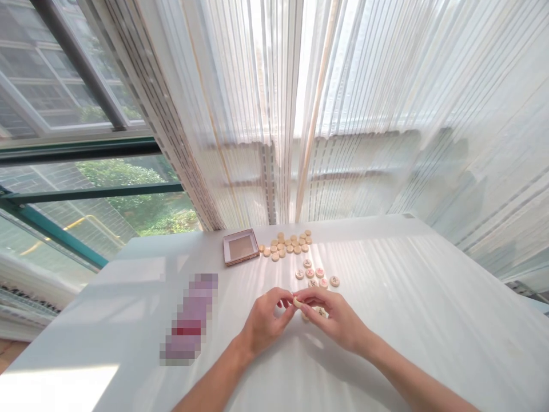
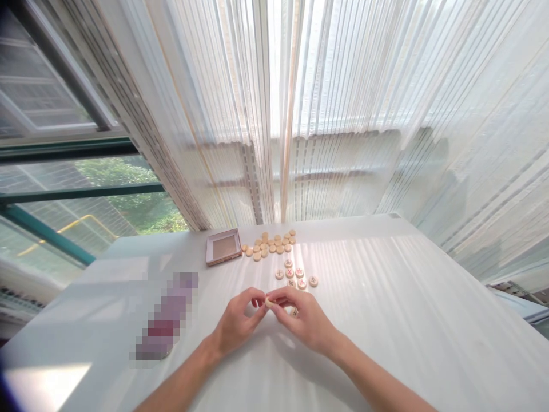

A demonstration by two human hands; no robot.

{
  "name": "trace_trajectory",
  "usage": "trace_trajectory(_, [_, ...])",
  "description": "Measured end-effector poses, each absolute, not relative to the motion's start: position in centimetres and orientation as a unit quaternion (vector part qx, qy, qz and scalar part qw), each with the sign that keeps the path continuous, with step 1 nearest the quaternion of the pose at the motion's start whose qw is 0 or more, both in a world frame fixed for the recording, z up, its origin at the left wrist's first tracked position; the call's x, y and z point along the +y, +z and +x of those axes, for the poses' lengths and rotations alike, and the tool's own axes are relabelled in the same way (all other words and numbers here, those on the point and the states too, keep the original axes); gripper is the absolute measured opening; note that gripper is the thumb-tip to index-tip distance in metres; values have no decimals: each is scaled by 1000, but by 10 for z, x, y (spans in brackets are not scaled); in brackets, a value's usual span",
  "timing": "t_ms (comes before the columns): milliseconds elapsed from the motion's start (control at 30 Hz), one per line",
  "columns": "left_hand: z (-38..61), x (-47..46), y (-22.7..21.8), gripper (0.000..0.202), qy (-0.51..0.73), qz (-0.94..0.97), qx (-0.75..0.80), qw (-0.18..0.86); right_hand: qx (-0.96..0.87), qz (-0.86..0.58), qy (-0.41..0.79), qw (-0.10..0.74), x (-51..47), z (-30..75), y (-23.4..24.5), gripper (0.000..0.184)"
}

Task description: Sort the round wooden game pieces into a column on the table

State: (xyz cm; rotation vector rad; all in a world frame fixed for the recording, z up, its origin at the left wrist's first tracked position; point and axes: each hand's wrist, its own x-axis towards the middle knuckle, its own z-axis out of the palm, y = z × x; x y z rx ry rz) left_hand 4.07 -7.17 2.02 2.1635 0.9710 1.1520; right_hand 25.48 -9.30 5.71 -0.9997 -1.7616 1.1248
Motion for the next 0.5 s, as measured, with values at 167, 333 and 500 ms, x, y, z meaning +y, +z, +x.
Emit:
trace_trajectory(167, [43,-75,21,8,422,803,345,241,-710,-395,404,420,-101,255,51,17])
trace_trajectory(333, [45,-77,22,8,433,813,320,224,-736,-373,357,438,-105,256,46,22])
trace_trajectory(500, [45,-77,21,8,421,811,327,242,-761,-371,315,430,-105,259,37,27])
